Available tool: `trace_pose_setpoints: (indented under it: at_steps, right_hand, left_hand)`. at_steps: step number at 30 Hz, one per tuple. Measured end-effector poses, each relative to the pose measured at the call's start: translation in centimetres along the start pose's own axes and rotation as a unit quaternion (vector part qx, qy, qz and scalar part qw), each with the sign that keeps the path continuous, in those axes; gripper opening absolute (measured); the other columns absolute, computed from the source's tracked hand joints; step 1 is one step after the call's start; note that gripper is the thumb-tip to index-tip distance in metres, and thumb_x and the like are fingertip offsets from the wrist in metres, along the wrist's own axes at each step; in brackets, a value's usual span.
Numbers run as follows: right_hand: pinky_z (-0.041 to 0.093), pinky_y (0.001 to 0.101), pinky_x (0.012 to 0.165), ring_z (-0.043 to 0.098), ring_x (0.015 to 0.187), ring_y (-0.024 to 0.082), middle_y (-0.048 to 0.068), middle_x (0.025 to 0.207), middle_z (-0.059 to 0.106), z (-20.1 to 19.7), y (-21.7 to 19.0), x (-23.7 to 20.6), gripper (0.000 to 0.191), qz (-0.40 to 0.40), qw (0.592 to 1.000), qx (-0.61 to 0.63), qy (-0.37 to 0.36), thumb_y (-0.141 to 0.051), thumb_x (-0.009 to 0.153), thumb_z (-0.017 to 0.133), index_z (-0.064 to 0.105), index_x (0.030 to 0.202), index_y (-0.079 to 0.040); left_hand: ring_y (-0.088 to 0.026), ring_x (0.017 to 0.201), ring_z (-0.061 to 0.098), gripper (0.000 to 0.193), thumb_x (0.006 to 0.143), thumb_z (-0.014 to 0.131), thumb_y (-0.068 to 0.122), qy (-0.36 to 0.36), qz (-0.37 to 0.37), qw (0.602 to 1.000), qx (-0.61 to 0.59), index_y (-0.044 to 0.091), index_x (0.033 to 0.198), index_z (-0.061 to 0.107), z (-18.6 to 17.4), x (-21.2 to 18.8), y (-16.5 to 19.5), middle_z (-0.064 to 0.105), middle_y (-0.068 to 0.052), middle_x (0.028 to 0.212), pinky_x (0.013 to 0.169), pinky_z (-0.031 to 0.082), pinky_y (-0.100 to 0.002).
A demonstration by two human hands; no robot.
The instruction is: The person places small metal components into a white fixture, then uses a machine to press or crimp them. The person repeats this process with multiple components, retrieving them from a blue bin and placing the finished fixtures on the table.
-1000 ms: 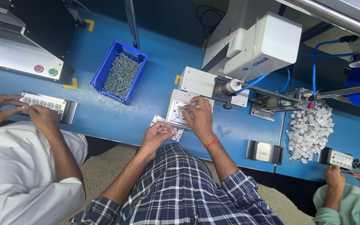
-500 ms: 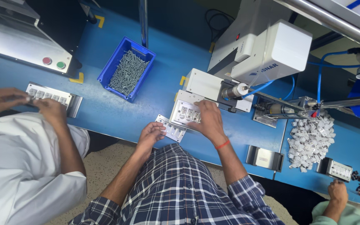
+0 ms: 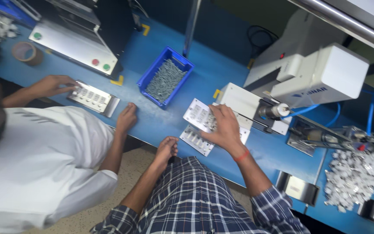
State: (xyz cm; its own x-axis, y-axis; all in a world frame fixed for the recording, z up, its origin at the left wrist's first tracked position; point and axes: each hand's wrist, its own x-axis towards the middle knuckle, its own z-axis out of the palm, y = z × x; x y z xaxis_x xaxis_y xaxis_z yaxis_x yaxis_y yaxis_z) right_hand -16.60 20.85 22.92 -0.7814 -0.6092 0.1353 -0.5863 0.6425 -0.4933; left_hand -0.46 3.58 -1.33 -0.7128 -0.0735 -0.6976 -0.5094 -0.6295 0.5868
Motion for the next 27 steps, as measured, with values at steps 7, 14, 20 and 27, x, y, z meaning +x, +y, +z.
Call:
trace_pose_setpoints:
  at_steps: [7,14,20,27]
  right_hand:
    - [0.049,0.045,0.093,0.058,0.107,0.035,0.017,0.111,0.061,9.9,-2.7,11.9,0.07,-0.009,1.0,-0.01,-0.007,-0.033,0.06,0.088,0.067,0.117,0.002]
    - [0.048,0.0455,0.098,0.055,0.117,0.038,0.023,0.122,0.058,16.0,-4.1,19.0,0.09,0.021,0.992,-0.105,-0.061,-0.038,0.053,0.096,0.062,0.123,0.008]
    - [0.045,0.053,0.094,0.053,0.114,0.041,0.029,0.122,0.056,16.1,-3.6,16.8,0.109,-0.073,0.992,-0.082,0.058,-0.052,0.054,0.093,0.056,0.132,0.014]
    - [0.052,0.0456,0.074,0.066,0.082,0.033,0.012,0.088,0.066,15.4,-0.7,-2.5,0.018,-0.162,0.983,0.081,-0.037,-0.026,0.097,0.071,0.068,0.097,-0.008]
  left_hand:
    - [-0.009,0.068,0.055,0.018,0.104,0.051,0.021,0.006,0.008,1.0,0.016,0.009,0.107,0.065,-1.4,-2.7,2.3,0.054,0.003,0.076,0.062,0.046,-0.025]
    - [-0.009,0.068,0.054,0.02,0.104,0.051,0.02,0.028,0.02,0.999,0.018,0.008,0.108,0.065,-2.7,-5.1,4.3,0.053,0.002,0.075,0.062,0.045,-0.025]
    - [-0.011,0.067,0.054,0.018,0.104,0.051,0.018,0.037,0.012,0.999,-0.024,0.007,0.108,0.064,-4.0,-3.7,3.2,0.053,0.001,0.076,0.061,0.046,-0.026]
    - [-0.012,0.066,0.056,0.017,0.104,0.051,0.018,0.069,0.021,0.996,0.053,0.008,0.109,0.064,-4.3,-0.5,1.5,0.055,0.0,0.077,0.06,0.048,-0.027]
